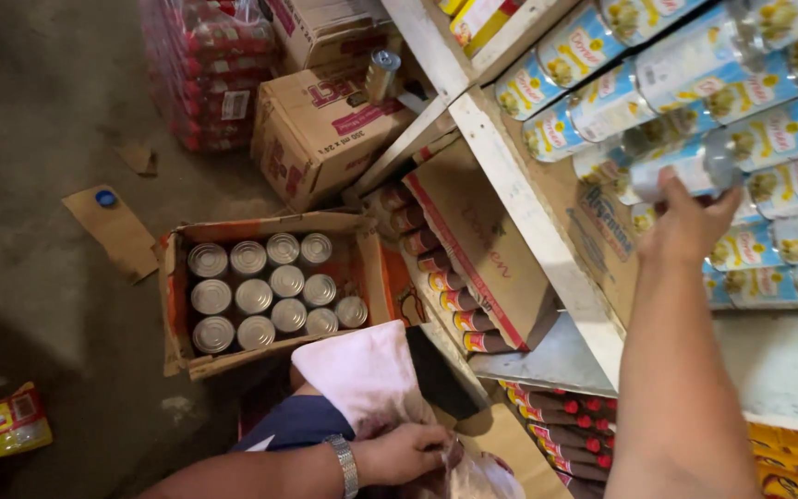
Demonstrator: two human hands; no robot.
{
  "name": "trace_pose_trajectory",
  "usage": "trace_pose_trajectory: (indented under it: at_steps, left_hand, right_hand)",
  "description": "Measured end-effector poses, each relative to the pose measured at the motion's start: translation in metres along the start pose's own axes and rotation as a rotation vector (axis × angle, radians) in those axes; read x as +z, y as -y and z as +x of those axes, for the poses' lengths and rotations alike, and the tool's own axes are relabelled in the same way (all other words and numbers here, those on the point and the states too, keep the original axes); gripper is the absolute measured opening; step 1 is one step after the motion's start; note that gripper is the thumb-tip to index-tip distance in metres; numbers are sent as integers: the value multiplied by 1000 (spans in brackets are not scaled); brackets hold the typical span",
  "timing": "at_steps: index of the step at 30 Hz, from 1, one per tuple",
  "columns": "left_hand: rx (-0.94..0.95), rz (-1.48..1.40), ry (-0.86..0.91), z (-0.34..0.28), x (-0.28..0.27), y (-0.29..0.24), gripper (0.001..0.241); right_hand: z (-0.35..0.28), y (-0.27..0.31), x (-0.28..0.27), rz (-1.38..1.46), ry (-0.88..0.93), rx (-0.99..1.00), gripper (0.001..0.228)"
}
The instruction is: Wiping canned goods with a cloth and placing them onto grocery store shelves.
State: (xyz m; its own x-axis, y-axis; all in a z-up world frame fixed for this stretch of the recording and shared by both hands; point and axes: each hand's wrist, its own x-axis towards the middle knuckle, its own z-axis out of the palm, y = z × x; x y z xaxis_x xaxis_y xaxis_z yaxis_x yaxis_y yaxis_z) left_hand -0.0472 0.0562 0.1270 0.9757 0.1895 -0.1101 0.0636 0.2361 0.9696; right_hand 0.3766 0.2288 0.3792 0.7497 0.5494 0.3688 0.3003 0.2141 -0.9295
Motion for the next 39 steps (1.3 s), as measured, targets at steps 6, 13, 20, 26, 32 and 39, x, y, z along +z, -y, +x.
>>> trace_pose_trajectory:
  at_steps: [6,13,20,26,32,39]
  left_hand:
    - [100,-78,13,1,-7,-6,10]
    - [153,-105,50,6,-5,4,15]
    - [-25,-95,73,2,-10,-8,8]
    - [54,-209,39,8,3,13,13]
    - [252,-9,244,1,-4,5,17]
    - [488,319,543,-1,20,40,23]
  right_hand:
    - [36,-16,19,-165,79,-209,57]
    - [59,-38,18,-333,119,-304,56]
    - [47,-29,22,-385,289,-435,60]
    - [14,-77,4,-672,-4,-216,91]
    - [-91,-23,21,-1009,461,-585,55]
    - [-106,-26,30,-642,706,-387,58]
